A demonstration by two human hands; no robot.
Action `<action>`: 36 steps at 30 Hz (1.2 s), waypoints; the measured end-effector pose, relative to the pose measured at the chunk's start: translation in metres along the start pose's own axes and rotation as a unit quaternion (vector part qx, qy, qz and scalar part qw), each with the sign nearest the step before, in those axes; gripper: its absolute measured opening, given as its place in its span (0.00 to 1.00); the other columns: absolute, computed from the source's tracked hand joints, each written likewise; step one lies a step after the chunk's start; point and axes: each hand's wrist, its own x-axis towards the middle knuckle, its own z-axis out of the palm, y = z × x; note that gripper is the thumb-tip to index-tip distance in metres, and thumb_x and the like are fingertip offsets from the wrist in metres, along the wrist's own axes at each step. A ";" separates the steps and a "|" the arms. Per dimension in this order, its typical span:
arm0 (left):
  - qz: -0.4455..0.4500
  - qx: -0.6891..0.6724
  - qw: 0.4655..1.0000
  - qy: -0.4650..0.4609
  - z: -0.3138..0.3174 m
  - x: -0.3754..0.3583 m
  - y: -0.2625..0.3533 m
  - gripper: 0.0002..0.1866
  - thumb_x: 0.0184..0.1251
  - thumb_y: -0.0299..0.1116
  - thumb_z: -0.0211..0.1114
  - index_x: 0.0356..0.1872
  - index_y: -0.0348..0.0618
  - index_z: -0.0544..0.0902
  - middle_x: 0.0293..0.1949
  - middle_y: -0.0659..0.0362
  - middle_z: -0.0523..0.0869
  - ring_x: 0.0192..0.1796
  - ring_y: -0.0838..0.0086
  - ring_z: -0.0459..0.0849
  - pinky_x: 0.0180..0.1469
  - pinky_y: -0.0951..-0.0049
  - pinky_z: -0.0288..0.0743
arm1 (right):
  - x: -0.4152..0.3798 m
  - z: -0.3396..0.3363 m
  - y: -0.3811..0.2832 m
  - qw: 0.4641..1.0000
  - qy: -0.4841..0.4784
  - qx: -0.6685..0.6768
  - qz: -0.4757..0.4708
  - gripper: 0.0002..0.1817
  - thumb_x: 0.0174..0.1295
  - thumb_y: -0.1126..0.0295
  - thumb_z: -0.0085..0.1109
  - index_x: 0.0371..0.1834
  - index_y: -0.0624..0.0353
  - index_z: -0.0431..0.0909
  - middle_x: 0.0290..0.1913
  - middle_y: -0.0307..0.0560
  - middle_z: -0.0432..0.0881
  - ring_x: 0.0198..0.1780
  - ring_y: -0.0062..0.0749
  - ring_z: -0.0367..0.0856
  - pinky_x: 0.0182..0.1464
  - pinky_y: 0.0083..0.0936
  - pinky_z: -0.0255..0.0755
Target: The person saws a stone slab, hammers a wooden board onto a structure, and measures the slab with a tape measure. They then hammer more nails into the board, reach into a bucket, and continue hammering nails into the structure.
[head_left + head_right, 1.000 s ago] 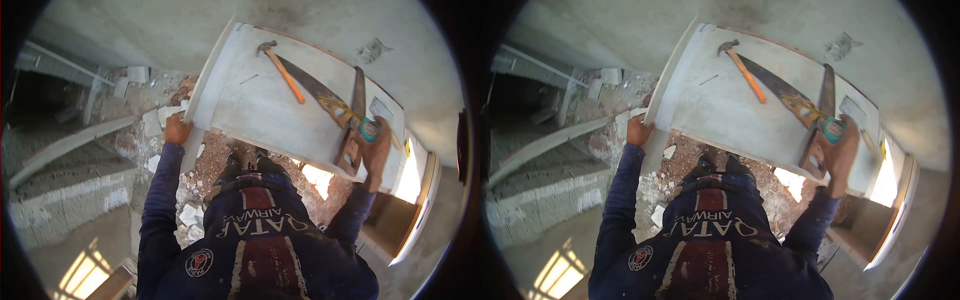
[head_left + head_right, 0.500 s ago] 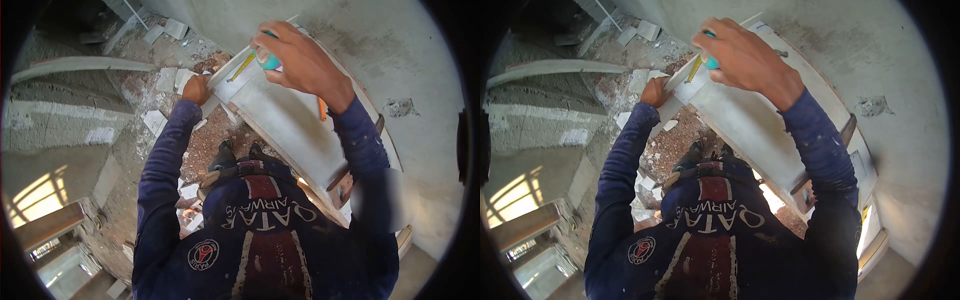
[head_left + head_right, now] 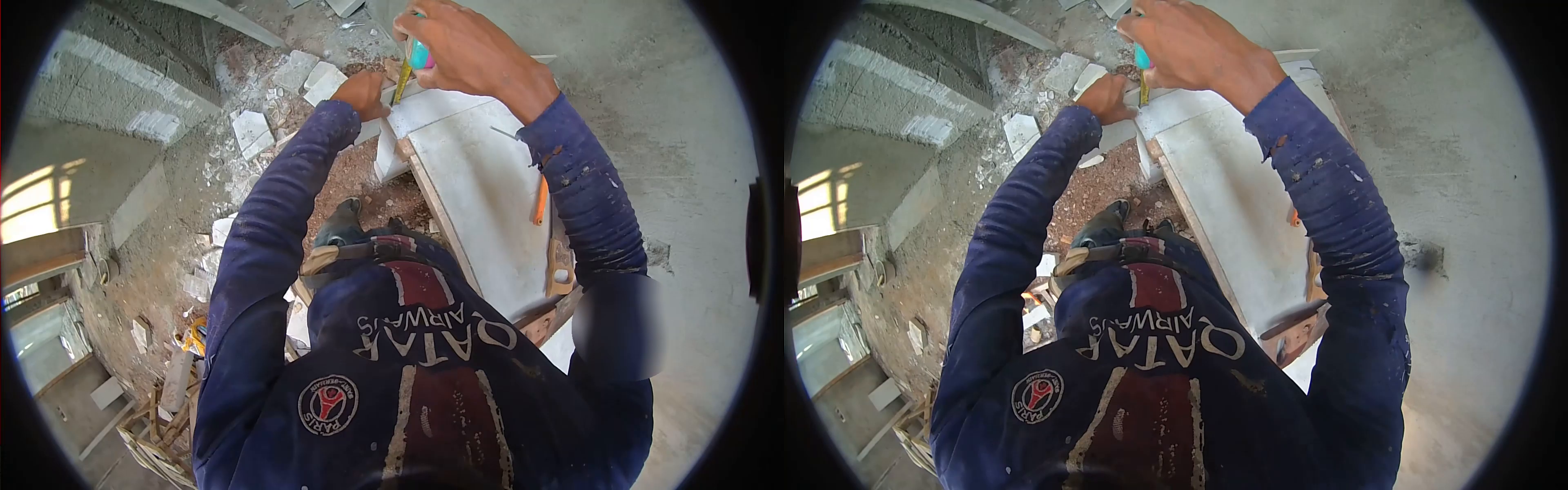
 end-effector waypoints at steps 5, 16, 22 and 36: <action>-0.017 -0.011 1.000 -0.014 0.000 0.002 0.004 0.34 0.54 0.52 0.78 0.49 0.30 0.82 0.44 0.35 0.85 0.48 0.43 0.85 0.54 0.52 0.79 | 0.007 0.014 0.008 0.996 0.061 -0.048 -0.046 0.31 0.49 0.65 0.77 0.55 0.68 0.78 0.56 0.65 0.79 0.61 0.59 0.78 0.65 0.44 0.73; 0.006 0.005 1.000 0.001 0.016 0.010 -0.005 0.30 0.59 0.48 0.76 0.50 0.29 0.80 0.43 0.35 0.83 0.48 0.43 0.84 0.55 0.52 0.78 | 0.008 0.004 0.000 0.997 0.052 -0.027 -0.041 0.21 0.53 0.67 0.73 0.47 0.67 0.81 0.50 0.64 0.82 0.57 0.56 0.81 0.60 0.43 0.76; 0.023 0.003 0.999 0.045 0.019 0.009 -0.008 0.26 0.59 0.48 0.75 0.52 0.40 0.86 0.41 0.34 0.86 0.47 0.41 0.85 0.56 0.49 0.78 | 0.010 0.006 0.002 0.996 0.060 -0.045 -0.045 0.19 0.55 0.66 0.70 0.46 0.67 0.82 0.49 0.64 0.82 0.54 0.57 0.82 0.59 0.43 0.77; 0.030 0.006 0.999 0.030 0.023 0.011 -0.015 0.29 0.60 0.48 0.75 0.52 0.33 0.82 0.42 0.34 0.84 0.47 0.41 0.84 0.55 0.50 0.78 | 0.012 0.003 -0.003 0.998 0.047 -0.022 -0.039 0.19 0.55 0.67 0.70 0.46 0.68 0.82 0.49 0.66 0.83 0.54 0.59 0.83 0.58 0.45 0.77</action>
